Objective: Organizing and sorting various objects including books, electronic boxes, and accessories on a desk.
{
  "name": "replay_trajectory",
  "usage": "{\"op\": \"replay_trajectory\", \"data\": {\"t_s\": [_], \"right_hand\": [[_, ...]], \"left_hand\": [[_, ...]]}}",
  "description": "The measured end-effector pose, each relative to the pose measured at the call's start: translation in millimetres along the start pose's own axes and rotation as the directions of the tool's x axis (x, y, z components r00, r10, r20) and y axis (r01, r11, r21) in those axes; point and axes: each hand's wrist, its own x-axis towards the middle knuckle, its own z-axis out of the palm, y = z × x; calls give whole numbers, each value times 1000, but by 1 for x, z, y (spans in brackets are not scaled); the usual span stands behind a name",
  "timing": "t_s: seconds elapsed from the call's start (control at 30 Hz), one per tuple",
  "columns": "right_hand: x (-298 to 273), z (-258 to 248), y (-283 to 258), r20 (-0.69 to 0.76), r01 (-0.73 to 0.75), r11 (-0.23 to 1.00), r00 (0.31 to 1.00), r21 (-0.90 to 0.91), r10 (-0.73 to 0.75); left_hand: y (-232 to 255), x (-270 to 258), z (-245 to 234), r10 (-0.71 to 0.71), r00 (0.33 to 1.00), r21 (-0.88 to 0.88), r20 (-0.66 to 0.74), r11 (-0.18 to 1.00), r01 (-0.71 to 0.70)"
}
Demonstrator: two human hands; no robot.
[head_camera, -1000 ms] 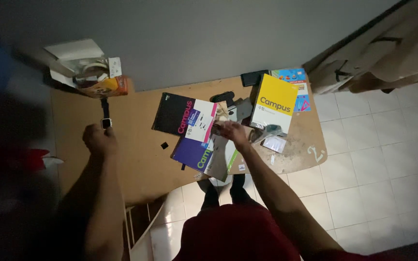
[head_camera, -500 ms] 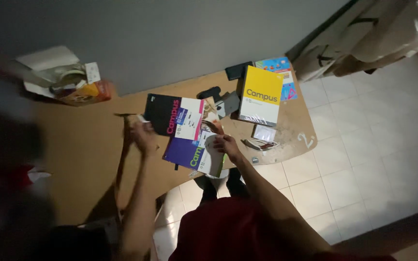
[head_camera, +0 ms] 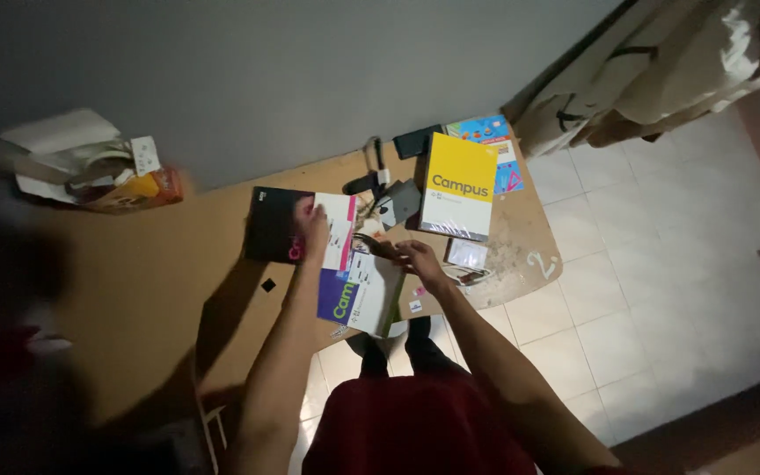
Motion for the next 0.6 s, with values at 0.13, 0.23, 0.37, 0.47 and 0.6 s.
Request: {"op": "replay_trajectory", "data": {"t_s": [0.13, 0.23, 0.37, 0.47, 0.6], "right_hand": [[-2, -10, 14, -25, -51, 999, 998, -7, 50], [-5, -4, 21, -13, -76, 997, 997, -6, 76], [-15, 12, 12, 6, -86, 996, 996, -12, 86], [5, 6, 41, 59, -64, 997, 996, 38, 61], [-1, 28, 25, -42, -118, 990, 992, -71, 115]], "left_hand": [[88, 24, -88, -35, 958, -23, -284, 999, 30], [131, 62, -181, 106, 861, -127, -497, 973, -193], [143, 159, -272, 33, 731, -112, -682, 983, -149], [69, 218, -347, -29, 622, -125, -782, 986, -111], [102, 215, -345, -210, 838, -242, -503, 965, 96]]}}
